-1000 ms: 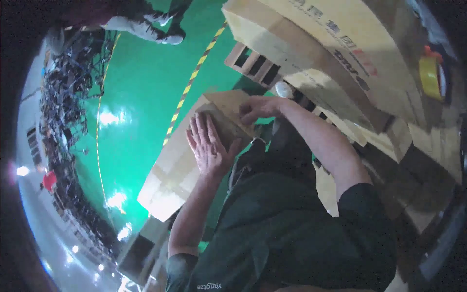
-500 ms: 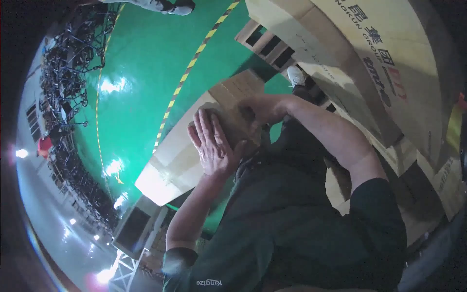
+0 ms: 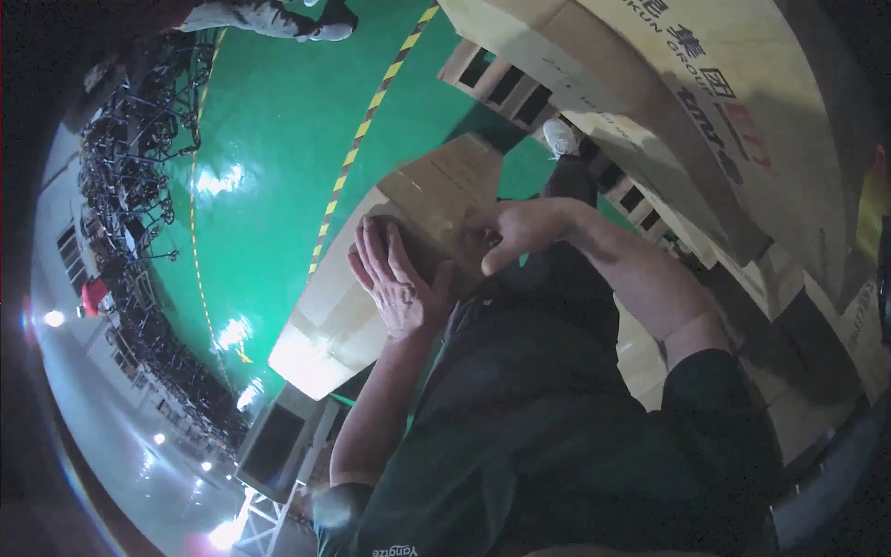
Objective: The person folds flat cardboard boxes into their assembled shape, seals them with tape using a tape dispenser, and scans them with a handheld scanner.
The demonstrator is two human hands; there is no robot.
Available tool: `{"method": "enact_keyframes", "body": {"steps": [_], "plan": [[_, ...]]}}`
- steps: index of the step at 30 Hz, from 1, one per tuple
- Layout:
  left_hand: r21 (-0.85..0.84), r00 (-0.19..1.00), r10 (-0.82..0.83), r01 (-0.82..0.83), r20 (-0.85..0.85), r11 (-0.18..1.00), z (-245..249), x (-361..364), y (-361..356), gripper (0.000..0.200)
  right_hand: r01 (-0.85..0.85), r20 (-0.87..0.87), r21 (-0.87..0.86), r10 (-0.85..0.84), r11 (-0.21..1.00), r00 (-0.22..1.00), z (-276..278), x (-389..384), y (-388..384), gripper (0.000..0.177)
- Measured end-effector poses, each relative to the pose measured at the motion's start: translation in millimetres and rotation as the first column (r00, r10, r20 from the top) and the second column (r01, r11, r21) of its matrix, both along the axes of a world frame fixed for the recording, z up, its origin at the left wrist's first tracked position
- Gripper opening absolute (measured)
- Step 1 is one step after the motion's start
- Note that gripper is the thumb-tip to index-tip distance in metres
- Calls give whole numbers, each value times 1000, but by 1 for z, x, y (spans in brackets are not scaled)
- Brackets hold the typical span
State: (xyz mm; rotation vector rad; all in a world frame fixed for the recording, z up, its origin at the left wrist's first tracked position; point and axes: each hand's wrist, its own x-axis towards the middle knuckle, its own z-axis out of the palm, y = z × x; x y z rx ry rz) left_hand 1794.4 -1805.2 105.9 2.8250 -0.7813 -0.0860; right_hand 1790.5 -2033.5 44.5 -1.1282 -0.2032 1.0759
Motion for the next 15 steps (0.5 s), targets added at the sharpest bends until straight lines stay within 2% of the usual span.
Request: {"method": "enact_keyframes", "body": {"steps": [1,3,4,7,9,13,15], "plan": [[1,1000,-5,5,2,1000,0,1,1,85,-18,31,-46,19,999,999,2,1,2,66],[12,1000,-17,17,-18,1000,0,2,2,84,20,136,1,-20,1000,990,2,3,6,15],[13,1000,-20,20,-21,1000,0,2,2,84,28,164,12,-30,1000,986,0,3,6,10],[8,1000,-22,22,-8,1000,-1,2,4,79,61,201,-162,-27,985,979,-13,-1,11,16],[4,1000,-21,21,6,1000,-2,2,4,77,140,183,-218,-100,966,978,-21,-7,15,10],[-18,1000,-24,24,12,1000,-1,4,1,73,202,70,-219,-191,954,979,-6,-3,8,18],[-7,1000,-17,17,24,1000,-3,4,3,74,438,62,-161,-434,884,899,-2,0,12,60]]}}
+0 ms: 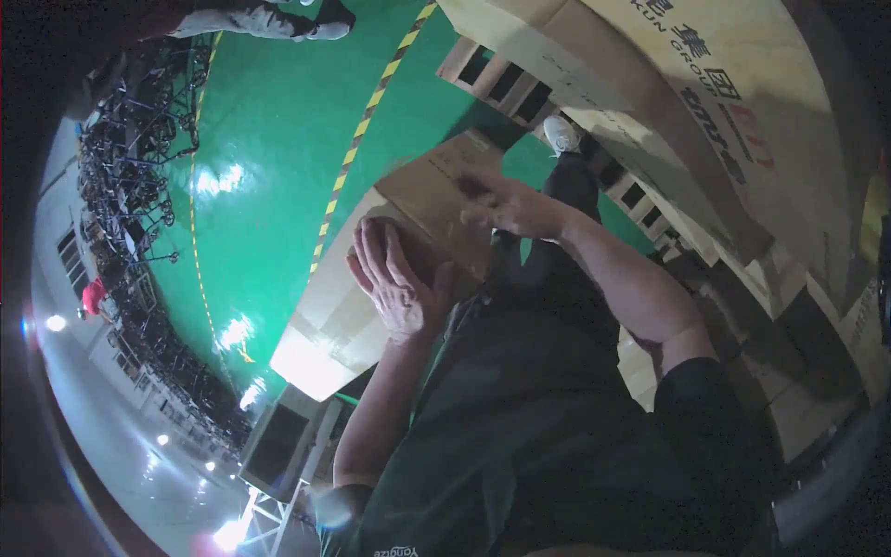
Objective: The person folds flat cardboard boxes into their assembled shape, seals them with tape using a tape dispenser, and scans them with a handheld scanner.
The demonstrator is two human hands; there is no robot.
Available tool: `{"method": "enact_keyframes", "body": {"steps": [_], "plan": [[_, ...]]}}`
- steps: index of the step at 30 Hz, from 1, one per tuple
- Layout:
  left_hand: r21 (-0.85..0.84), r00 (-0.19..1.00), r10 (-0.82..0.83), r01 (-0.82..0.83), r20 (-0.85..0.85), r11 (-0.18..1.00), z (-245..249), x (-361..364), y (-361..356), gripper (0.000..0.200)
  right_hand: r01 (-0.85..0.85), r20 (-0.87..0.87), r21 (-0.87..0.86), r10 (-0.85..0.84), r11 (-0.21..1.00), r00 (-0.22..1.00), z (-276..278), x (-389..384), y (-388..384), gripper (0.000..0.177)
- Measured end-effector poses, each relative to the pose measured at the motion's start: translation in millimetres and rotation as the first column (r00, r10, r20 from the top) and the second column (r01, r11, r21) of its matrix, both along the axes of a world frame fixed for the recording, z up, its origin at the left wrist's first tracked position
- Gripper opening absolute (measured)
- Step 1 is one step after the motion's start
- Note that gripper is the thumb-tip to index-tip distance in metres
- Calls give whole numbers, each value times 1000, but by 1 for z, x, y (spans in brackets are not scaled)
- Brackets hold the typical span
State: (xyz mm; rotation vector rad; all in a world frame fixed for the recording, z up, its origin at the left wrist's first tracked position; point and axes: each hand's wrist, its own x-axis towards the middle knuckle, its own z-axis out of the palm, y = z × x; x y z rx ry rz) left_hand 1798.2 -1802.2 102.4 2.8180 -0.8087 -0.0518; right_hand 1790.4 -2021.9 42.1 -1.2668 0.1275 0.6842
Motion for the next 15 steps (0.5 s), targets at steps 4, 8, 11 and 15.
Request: {"method": "enact_keyframes", "body": {"steps": [4,8,11,15], "plan": [[1,1000,21,-21,-4,1000,1,-2,-1,72,97,146,-137,-77,986,986,-28,4,37,104],[-5,1000,15,-15,23,1000,-1,0,1,73,104,16,-2,-104,995,994,-49,-3,40,105],[10,1000,24,-24,11,1000,-1,-2,1,75,243,-7,33,-243,970,970,-50,7,45,88],[-14,999,20,-19,33,1000,-1,0,-1,74,336,163,-189,-308,923,937,-27,41,59,91]]}}
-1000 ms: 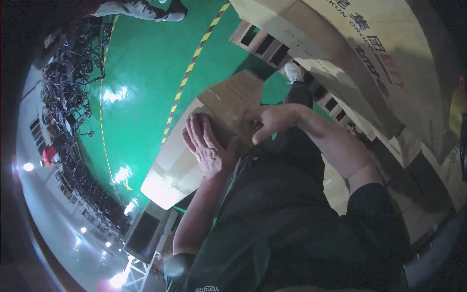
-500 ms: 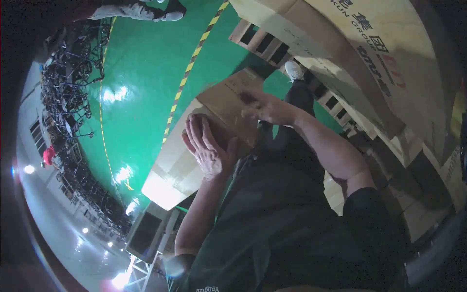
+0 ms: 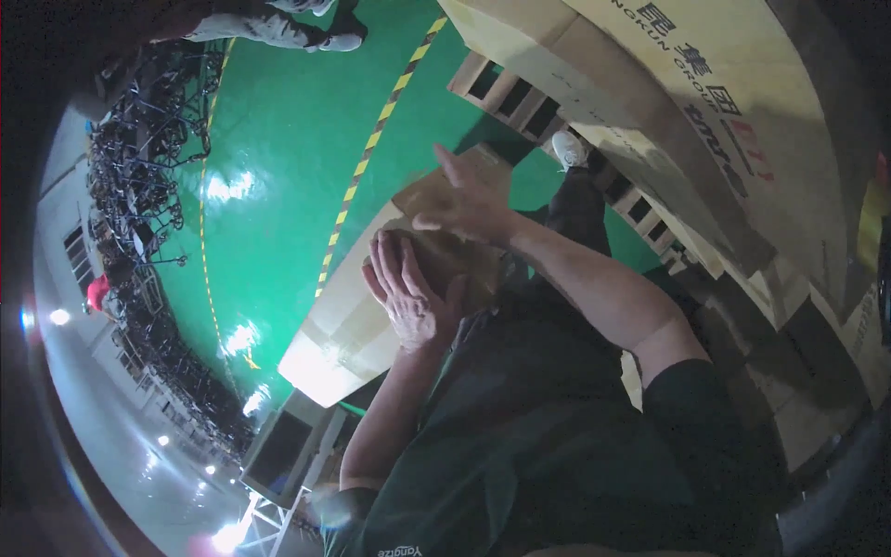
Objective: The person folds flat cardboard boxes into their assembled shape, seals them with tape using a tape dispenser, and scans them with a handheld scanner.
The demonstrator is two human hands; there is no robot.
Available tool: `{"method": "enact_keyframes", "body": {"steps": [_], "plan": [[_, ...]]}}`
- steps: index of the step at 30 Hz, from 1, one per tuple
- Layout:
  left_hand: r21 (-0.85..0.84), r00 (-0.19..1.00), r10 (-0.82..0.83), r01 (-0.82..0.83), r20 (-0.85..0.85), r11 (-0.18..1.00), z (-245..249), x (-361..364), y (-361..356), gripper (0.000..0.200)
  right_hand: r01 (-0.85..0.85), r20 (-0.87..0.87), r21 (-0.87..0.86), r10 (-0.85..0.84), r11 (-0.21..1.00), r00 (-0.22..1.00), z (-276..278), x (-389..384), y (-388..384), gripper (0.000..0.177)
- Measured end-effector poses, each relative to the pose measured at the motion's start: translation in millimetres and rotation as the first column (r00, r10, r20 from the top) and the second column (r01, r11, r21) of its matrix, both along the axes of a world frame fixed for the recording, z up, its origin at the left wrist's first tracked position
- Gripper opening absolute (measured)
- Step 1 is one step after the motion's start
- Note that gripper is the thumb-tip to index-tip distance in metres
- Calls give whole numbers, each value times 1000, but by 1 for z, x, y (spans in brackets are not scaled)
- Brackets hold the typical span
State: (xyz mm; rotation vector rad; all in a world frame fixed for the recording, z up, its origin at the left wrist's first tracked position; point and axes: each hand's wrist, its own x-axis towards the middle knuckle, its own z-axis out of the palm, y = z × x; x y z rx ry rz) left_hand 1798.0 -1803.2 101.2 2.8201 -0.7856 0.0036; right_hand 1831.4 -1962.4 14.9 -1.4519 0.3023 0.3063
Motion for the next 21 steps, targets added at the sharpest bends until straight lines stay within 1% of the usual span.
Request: {"method": "enact_keyframes", "body": {"steps": [1,3,4,7,9,10,12,13,15,16,18,19,21], "plan": [[-5,1000,-4,4,5,1000,0,-1,0,73,-14,-1,-54,14,998,1000,3,3,2,97],[21,1000,16,-16,17,1000,-1,-2,0,75,41,-142,11,-39,999,989,-10,5,5,107],[25,999,22,-23,27,999,-1,0,-1,76,54,-169,24,-49,998,984,-9,10,4,110],[18,1000,29,-29,-3,999,0,-2,0,77,27,-185,42,-19,999,983,9,16,-1,106],[5,1000,18,-18,-16,1000,0,0,0,75,11,-199,50,-1,999,980,20,23,-1,109],[4,1000,10,-10,-19,1000,2,-1,1,74,12,-202,55,0,998,979,16,23,0,109],[22,999,30,-29,-35,999,3,-2,2,76,76,-108,-21,-78,997,991,-14,24,3,112],[26,999,37,-36,-40,999,3,-1,1,76,91,-84,-40,-95,995,992,-18,26,1,112],[5,999,37,-37,-14,999,2,0,-1,73,13,56,-71,-9,997,998,-2,30,-11,102],[0,999,38,-38,-6,999,1,0,-2,72,-7,91,-81,14,997,996,1,33,-15,100],[7,1000,25,-25,-13,1000,1,0,0,72,-80,322,-147,124,986,939,-3,43,-18,66],[11,1000,20,-20,-15,1000,2,0,2,72,-93,376,-164,150,982,915,-3,45,-17,57],[18,1000,4,-3,-30,1000,3,1,2,75,-60,459,-186,140,981,877,-1,41,-17,25]]}}
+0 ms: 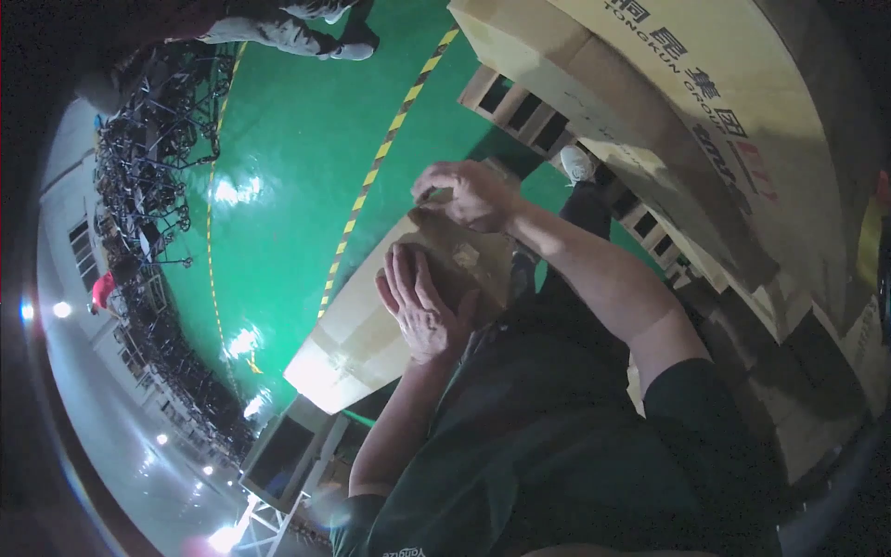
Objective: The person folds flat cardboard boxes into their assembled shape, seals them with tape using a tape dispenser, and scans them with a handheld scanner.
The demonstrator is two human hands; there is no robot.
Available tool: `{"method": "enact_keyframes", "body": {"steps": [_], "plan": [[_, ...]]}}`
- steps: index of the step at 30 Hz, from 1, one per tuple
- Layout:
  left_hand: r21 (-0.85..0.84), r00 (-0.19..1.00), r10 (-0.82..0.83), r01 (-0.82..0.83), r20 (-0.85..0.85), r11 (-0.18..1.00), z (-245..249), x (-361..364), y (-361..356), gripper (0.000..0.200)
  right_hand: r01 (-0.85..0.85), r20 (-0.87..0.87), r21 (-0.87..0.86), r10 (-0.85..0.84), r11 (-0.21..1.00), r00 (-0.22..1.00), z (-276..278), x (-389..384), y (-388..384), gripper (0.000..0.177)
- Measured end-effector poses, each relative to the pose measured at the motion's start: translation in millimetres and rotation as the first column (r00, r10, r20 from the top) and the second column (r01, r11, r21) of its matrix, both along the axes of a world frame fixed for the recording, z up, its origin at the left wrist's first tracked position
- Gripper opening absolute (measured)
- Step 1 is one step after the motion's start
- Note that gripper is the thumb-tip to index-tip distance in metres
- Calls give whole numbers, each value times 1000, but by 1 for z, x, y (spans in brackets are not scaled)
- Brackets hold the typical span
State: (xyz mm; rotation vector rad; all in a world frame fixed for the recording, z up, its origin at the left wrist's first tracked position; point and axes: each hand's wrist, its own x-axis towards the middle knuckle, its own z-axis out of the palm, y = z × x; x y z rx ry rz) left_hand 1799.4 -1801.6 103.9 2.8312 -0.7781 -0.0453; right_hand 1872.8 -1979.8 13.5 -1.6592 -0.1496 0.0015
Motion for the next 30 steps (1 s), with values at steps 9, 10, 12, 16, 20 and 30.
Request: {"method": "enact_keyframes", "body": {"steps": [9,10,12,16,20,30], "plan": [[-7,1000,-9,9,14,1000,1,-2,1,73,-26,-34,-110,22,994,999,-2,-54,2,32],[-6,1000,-10,10,8,1000,0,-2,0,73,-50,-57,-141,42,989,997,-5,-43,0,33],[3,1000,-1,1,6,1000,1,-4,-1,73,-62,-187,63,73,996,980,5,-2,4,44],[-11,1000,-1,2,21,1000,1,-2,-2,70,-285,-163,50,289,957,943,-30,46,49,32],[-19,1000,-6,6,29,1000,0,8,0,71,-232,-280,-212,169,949,945,-66,57,55,42],[9,998,-31,30,63,1000,-1,4,-2,81,108,-731,-223,-240,969,639,5,-157,-19,23]]}}
